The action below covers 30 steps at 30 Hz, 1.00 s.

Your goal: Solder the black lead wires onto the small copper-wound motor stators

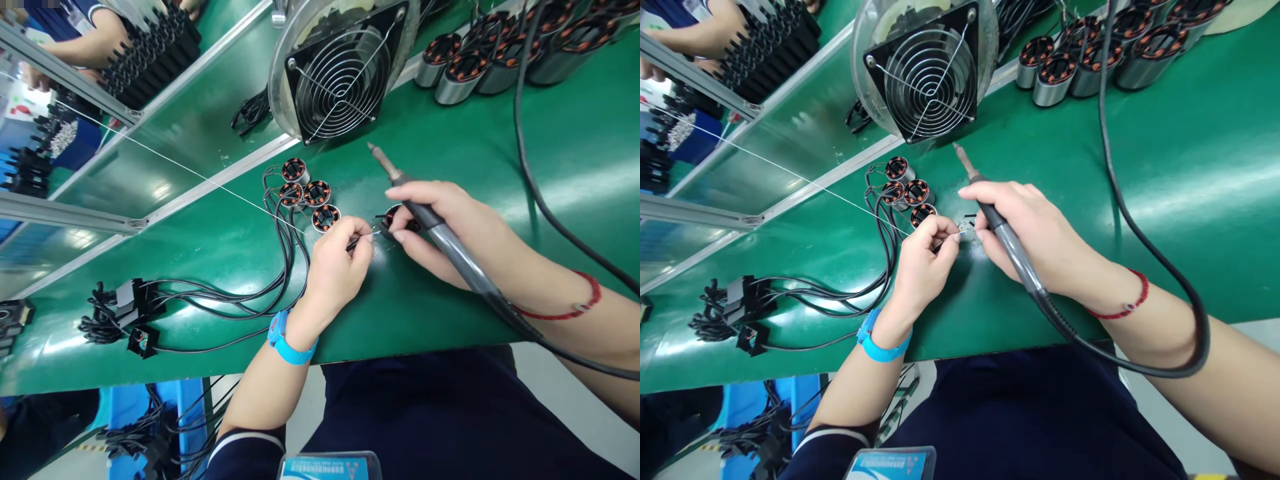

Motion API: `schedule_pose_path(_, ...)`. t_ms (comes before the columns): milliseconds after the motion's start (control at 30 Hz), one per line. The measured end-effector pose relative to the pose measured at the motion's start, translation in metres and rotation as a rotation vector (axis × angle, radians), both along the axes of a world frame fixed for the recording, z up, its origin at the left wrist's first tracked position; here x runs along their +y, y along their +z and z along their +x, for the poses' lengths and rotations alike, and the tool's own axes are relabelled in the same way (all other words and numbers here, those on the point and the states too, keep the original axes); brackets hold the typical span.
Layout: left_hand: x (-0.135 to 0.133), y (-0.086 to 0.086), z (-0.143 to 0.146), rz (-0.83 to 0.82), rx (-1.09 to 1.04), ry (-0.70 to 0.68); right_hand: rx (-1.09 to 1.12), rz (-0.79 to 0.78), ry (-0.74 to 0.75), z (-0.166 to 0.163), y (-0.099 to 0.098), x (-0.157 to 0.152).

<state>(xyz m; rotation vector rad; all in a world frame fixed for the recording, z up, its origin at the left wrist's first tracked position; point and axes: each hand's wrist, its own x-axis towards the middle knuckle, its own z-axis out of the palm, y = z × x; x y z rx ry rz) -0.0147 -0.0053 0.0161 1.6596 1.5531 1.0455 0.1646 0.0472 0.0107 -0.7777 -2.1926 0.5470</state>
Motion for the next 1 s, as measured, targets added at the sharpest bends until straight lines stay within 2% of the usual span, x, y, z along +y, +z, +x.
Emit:
schedule_pose_path(67,0.0,0.0,0.0,-0.019,-0.007,0.007,-0.043,0.054,0.092,0.002,0.001,-0.001)
schedule_pose_path(133,0.0,0.0,0.0,-0.036,-0.013,0.013,-0.085,0.084,0.097,0.002,-0.001,-0.001)
schedule_pose_path(300,0.0,-0.002,0.002,-0.007,-0.035,0.009,-0.076,0.016,-0.081,-0.003,-0.008,0.001)
schedule_pose_path(367,-0.001,-0.004,0.003,0.037,-0.043,0.007,-0.035,-0.011,-0.101,-0.003,-0.008,0.001)
schedule_pose_path(467,-0.002,-0.007,0.006,0.097,-0.031,0.017,-0.006,-0.009,-0.095,0.002,0.0,-0.001)
schedule_pose_path(600,-0.002,-0.009,0.007,0.139,0.03,0.023,0.045,-0.008,-0.244,0.013,0.015,-0.015)
schedule_pose_path(667,-0.002,-0.01,0.007,0.155,0.061,0.029,0.1,-0.003,-0.29,0.018,0.016,-0.025)
schedule_pose_path(800,-0.002,-0.01,0.008,0.175,0.108,0.034,0.191,0.028,-0.28,0.027,0.007,-0.045)
schedule_pose_path(1000,-0.002,-0.01,0.008,0.188,0.19,0.054,0.149,0.115,-0.245,0.037,-0.004,-0.054)
